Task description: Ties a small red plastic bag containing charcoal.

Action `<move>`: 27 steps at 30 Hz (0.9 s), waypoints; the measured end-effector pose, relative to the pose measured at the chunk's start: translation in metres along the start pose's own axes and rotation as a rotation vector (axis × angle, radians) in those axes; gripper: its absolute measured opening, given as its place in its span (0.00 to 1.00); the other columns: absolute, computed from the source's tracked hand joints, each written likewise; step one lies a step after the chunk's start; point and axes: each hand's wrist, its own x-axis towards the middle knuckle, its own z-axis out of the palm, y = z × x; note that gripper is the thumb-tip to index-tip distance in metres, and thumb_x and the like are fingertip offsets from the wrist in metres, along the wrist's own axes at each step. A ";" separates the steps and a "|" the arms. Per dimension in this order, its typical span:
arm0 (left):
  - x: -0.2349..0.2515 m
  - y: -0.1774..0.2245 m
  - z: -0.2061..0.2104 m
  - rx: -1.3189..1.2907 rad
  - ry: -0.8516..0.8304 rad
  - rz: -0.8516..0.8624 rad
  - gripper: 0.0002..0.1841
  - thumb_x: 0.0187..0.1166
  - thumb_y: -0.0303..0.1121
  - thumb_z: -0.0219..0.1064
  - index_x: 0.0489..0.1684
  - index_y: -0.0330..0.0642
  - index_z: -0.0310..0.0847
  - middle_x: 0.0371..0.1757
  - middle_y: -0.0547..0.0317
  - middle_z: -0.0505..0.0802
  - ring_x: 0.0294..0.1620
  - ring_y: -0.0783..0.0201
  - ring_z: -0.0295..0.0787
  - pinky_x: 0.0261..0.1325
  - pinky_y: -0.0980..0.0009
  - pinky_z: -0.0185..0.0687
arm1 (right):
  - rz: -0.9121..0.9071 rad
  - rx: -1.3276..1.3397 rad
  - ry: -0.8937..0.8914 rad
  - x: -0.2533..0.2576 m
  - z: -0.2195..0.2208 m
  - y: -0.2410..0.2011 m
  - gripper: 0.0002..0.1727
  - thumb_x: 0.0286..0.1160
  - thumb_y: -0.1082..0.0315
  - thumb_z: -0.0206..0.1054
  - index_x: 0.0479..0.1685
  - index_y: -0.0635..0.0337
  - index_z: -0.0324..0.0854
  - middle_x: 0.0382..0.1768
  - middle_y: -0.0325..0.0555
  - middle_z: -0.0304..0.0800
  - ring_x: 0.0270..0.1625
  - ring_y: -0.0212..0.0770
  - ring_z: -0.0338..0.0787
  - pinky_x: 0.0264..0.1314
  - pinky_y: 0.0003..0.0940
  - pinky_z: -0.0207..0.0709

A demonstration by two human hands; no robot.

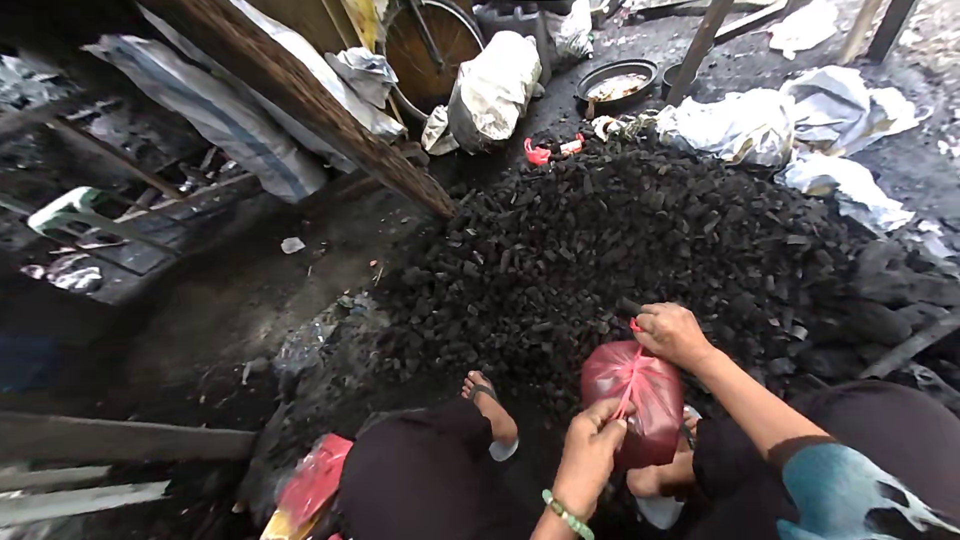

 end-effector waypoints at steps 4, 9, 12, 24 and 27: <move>0.005 -0.010 -0.018 -0.588 0.062 -0.156 0.15 0.83 0.20 0.49 0.57 0.32 0.82 0.18 0.71 0.74 0.12 0.80 0.63 0.14 0.86 0.58 | 0.031 0.020 0.084 -0.015 0.002 -0.010 0.10 0.59 0.74 0.71 0.16 0.70 0.82 0.25 0.60 0.87 0.34 0.61 0.92 0.38 0.58 0.84; 0.038 0.004 -0.035 -0.672 0.283 -0.159 0.11 0.85 0.19 0.51 0.48 0.33 0.82 0.18 0.67 0.75 0.11 0.79 0.64 0.13 0.86 0.59 | -0.055 0.029 0.236 -0.047 0.007 -0.051 0.12 0.61 0.67 0.69 0.16 0.65 0.82 0.25 0.53 0.87 0.31 0.53 0.91 0.35 0.49 0.86; 0.053 0.008 -0.024 -0.303 0.211 -0.028 0.11 0.83 0.19 0.58 0.57 0.29 0.81 0.25 0.62 0.82 0.15 0.77 0.66 0.17 0.83 0.61 | -0.158 0.051 0.269 -0.053 0.016 -0.087 0.17 0.74 0.62 0.65 0.18 0.59 0.82 0.25 0.48 0.87 0.31 0.46 0.90 0.36 0.39 0.86; 0.043 0.006 -0.013 -0.199 0.088 0.216 0.07 0.84 0.25 0.61 0.38 0.38 0.86 0.27 0.68 0.85 0.21 0.80 0.70 0.27 0.83 0.67 | 0.427 0.827 -0.052 -0.024 -0.018 -0.076 0.09 0.75 0.63 0.70 0.35 0.56 0.93 0.41 0.35 0.91 0.46 0.24 0.88 0.54 0.24 0.83; 0.042 0.007 -0.015 -0.249 0.044 0.229 0.09 0.84 0.23 0.60 0.36 0.37 0.85 0.26 0.67 0.84 0.19 0.80 0.69 0.26 0.83 0.67 | 0.375 0.784 -0.095 -0.031 -0.022 -0.081 0.07 0.68 0.65 0.74 0.37 0.56 0.96 0.44 0.38 0.91 0.53 0.26 0.87 0.61 0.24 0.79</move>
